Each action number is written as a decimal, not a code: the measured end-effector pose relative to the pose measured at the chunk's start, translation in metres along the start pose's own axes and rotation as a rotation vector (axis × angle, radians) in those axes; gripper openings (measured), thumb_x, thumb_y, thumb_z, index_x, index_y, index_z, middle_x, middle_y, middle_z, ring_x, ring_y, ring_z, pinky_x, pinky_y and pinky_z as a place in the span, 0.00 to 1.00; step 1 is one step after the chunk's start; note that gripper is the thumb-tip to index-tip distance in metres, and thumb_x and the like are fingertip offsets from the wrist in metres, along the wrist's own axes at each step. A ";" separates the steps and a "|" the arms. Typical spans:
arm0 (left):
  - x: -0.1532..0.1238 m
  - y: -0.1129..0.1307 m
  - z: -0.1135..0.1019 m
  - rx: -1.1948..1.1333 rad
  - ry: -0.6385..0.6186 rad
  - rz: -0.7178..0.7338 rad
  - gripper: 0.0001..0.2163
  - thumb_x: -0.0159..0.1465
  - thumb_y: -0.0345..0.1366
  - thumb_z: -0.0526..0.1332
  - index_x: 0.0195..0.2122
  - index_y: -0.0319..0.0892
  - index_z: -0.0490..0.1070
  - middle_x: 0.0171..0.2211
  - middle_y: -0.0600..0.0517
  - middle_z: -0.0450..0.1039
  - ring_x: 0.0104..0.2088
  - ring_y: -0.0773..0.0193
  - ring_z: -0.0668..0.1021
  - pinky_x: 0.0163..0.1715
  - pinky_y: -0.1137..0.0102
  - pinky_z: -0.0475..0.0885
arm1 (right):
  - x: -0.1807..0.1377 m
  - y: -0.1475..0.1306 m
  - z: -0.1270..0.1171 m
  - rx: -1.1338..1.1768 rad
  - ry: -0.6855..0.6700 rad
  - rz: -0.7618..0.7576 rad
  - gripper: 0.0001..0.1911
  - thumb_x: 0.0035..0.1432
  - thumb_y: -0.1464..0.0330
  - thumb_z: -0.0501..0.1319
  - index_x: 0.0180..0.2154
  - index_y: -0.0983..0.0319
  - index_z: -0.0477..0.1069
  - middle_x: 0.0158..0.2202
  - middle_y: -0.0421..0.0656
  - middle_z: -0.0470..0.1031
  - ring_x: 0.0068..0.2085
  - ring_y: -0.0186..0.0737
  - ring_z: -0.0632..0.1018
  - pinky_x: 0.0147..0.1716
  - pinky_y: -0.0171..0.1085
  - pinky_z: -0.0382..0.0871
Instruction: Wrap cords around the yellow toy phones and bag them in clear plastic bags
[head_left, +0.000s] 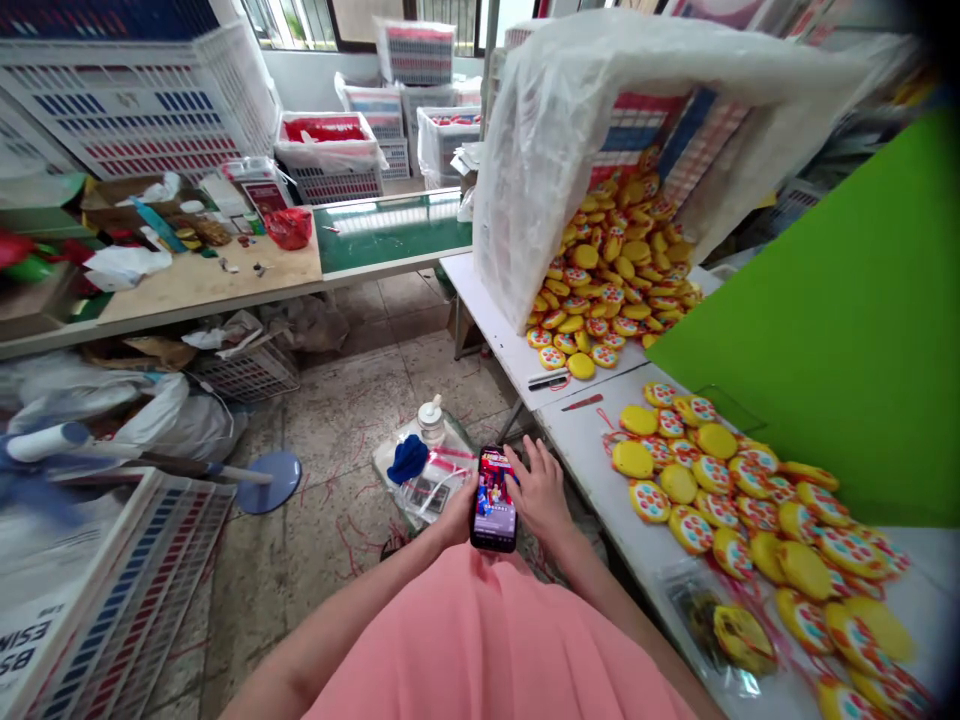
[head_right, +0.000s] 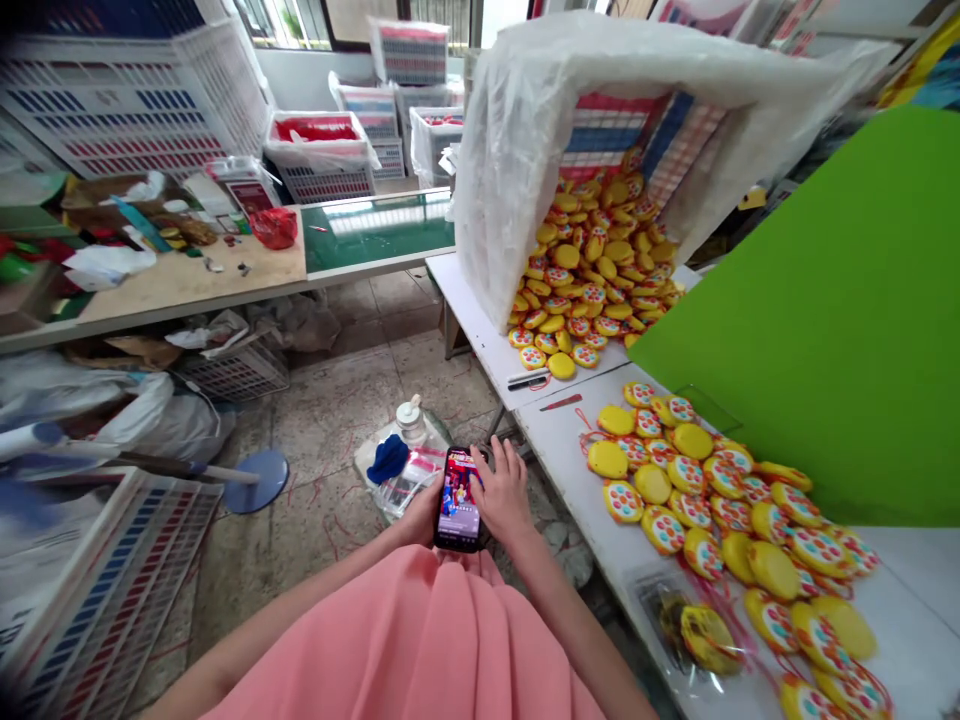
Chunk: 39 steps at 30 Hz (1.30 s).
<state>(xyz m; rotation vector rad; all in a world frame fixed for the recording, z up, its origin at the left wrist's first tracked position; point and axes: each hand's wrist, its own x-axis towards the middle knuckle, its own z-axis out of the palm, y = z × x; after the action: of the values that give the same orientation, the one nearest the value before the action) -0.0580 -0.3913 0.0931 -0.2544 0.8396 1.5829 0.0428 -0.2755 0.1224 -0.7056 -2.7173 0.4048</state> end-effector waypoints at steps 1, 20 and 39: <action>0.003 -0.007 0.008 0.004 0.003 -0.001 0.20 0.67 0.48 0.53 0.49 0.37 0.71 0.39 0.44 0.79 0.42 0.50 0.79 0.46 0.61 0.72 | -0.005 0.009 -0.006 0.018 -0.006 -0.011 0.24 0.62 0.65 0.55 0.60 0.53 0.64 0.66 0.51 0.55 0.65 0.60 0.56 0.57 0.60 0.55; 0.025 -0.062 0.079 0.026 0.108 0.037 0.20 0.66 0.49 0.55 0.47 0.35 0.72 0.39 0.43 0.79 0.41 0.54 0.79 0.45 0.63 0.72 | -0.061 0.104 -0.032 0.598 0.092 0.225 0.21 0.61 0.64 0.54 0.55 0.58 0.67 0.56 0.48 0.71 0.58 0.50 0.68 0.60 0.57 0.56; 0.043 -0.074 0.083 0.013 0.040 -0.007 0.22 0.64 0.49 0.58 0.50 0.35 0.71 0.42 0.41 0.78 0.42 0.51 0.79 0.48 0.60 0.71 | -0.049 0.107 -0.009 1.285 -0.055 0.552 0.29 0.55 0.62 0.59 0.58 0.59 0.61 0.54 0.51 0.74 0.51 0.50 0.77 0.48 0.51 0.73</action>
<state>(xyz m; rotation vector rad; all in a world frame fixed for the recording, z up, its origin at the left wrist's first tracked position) 0.0262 -0.3078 0.0988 -0.2803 0.8793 1.5699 0.1322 -0.2095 0.0832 -0.9361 -1.6256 1.9903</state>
